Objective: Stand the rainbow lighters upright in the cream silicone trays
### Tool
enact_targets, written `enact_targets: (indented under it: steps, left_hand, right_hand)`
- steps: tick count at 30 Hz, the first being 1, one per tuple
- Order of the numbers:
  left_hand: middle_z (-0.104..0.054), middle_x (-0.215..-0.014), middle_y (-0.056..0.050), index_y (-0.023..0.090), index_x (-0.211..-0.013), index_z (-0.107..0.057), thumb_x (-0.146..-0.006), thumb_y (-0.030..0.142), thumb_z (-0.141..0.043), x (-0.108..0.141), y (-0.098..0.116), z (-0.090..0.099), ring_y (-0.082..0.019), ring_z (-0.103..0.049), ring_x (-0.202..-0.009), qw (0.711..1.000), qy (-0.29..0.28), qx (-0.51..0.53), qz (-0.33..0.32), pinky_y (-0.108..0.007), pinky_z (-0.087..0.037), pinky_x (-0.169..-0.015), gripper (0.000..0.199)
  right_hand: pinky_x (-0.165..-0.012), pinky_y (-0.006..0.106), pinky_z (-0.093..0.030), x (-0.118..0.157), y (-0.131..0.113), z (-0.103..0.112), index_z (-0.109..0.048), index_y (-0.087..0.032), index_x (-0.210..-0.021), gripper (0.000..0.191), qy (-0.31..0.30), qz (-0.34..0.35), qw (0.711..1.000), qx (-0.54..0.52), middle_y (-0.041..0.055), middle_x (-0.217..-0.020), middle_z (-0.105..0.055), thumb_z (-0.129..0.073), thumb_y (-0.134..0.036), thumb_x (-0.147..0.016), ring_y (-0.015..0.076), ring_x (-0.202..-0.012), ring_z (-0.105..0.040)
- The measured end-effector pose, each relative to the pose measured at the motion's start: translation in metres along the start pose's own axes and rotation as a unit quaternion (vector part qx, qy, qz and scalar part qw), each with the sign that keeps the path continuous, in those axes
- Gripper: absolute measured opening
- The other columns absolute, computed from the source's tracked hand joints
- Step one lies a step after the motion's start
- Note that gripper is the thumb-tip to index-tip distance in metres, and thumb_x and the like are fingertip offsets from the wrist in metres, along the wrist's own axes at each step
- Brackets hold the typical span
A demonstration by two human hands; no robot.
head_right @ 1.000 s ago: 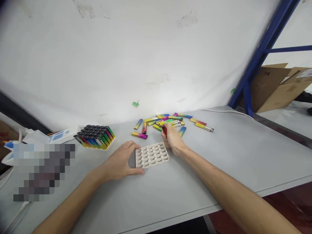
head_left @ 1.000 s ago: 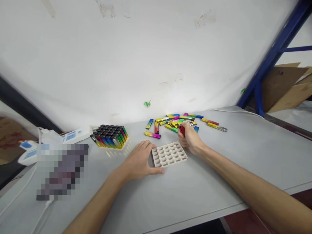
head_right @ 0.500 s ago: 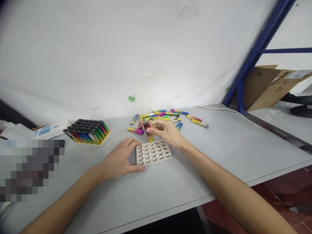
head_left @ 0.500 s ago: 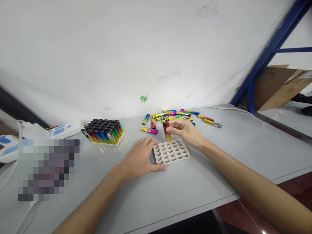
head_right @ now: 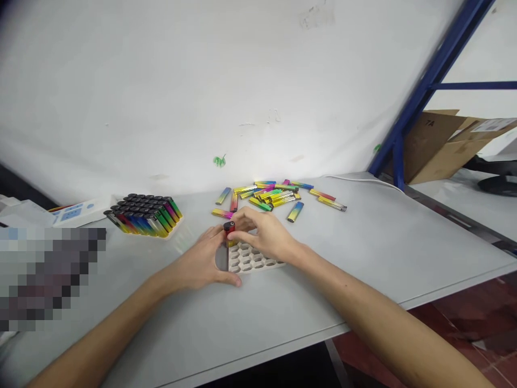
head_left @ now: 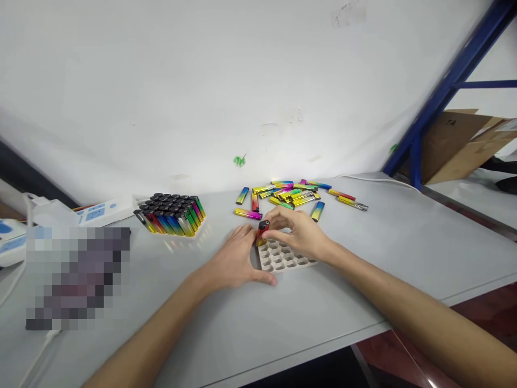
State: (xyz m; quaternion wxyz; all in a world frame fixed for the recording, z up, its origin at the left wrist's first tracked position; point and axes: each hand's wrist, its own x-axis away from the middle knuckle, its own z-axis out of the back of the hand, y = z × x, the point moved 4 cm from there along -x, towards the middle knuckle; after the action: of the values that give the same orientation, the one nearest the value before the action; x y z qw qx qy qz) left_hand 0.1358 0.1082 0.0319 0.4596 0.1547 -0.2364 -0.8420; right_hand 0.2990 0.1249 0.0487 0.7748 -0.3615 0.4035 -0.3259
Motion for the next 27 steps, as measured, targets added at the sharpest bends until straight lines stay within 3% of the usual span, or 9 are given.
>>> enact_targets:
  steps: [6, 14, 19, 22, 24, 27]
  left_hand:
    - [-0.054, -0.115, -0.011, 0.021, -0.114, -0.055, -0.053, 0.069, -0.080, 0.000, 0.002, 0.000, -0.036, -0.051, -0.113, 1.000, -0.007, 0.003, 0.001, -0.052, -0.043, -0.099, 0.082]
    - [-0.054, -0.111, -0.009, 0.020, -0.100, -0.056, -0.056, 0.069, -0.079, -0.001, 0.005, 0.001, -0.034, -0.052, -0.109, 1.000, -0.011, -0.010, 0.001, -0.049, -0.045, -0.096, 0.070]
    - [-0.054, -0.112, -0.010, 0.020, -0.107, -0.055, -0.058, 0.070, -0.077, -0.002, 0.004, 0.001, -0.034, -0.052, -0.110, 1.000, -0.021, -0.020, 0.004, -0.049, -0.043, -0.098, 0.073]
    - [-0.053, -0.118, -0.011, 0.020, -0.113, -0.054, -0.061, 0.073, -0.073, -0.002, 0.000, 0.003, -0.035, -0.050, -0.115, 0.999, -0.023, -0.035, 0.009, -0.049, -0.041, -0.100, 0.076]
    - [-0.054, -0.119, -0.012, 0.020, -0.112, -0.055, -0.061, 0.075, -0.072, -0.002, -0.004, 0.006, -0.036, -0.049, -0.117, 0.999, -0.022, -0.041, 0.020, -0.049, -0.041, -0.100, 0.077]
    - [-0.055, -0.119, -0.012, 0.019, -0.112, -0.055, -0.059, 0.075, -0.072, -0.003, -0.009, 0.010, -0.036, -0.049, -0.116, 0.998, -0.014, -0.050, 0.030, -0.048, -0.042, -0.099, 0.079]
  right_hand:
    - [-0.081, 0.034, -0.056, -0.001, -0.005, 0.003, -0.058, -0.023, -0.105, 0.021, 0.006, 0.015, 0.996, 0.090, 0.0018, -0.092, -0.072, -0.067, -0.034, -0.088, 0.0171, -0.085, -0.070]
    - [-0.074, 0.031, -0.051, 0.001, -0.003, 0.005, -0.061, -0.023, -0.100, 0.020, -0.014, -0.013, 0.985, 0.173, 0.0015, -0.090, -0.071, -0.067, -0.037, -0.088, 0.0175, -0.084, -0.067]
    - [-0.073, 0.028, -0.047, -0.001, -0.007, 0.009, -0.064, -0.023, -0.096, 0.026, -0.027, -0.020, 0.976, 0.217, 0.0013, -0.091, -0.072, -0.060, -0.049, -0.091, 0.0169, -0.084, -0.066]
    - [-0.070, 0.030, -0.043, -0.005, 0.001, 0.038, -0.065, -0.022, -0.090, 0.039, 0.058, -0.115, 0.923, 0.364, 0.0057, -0.091, -0.072, -0.040, -0.050, -0.100, 0.0205, -0.083, -0.065]
    - [-0.071, 0.033, -0.043, -0.004, 0.013, 0.066, -0.064, -0.019, -0.091, 0.041, 0.128, -0.210, 0.851, 0.465, 0.0109, -0.093, -0.072, -0.036, -0.047, -0.100, 0.0255, -0.089, -0.066]
    - [-0.073, 0.038, -0.045, 0.005, 0.038, 0.103, -0.063, -0.016, -0.105, 0.046, 0.143, -0.357, 0.763, 0.519, 0.0169, -0.099, -0.070, -0.046, -0.056, -0.092, 0.0327, -0.094, -0.066]
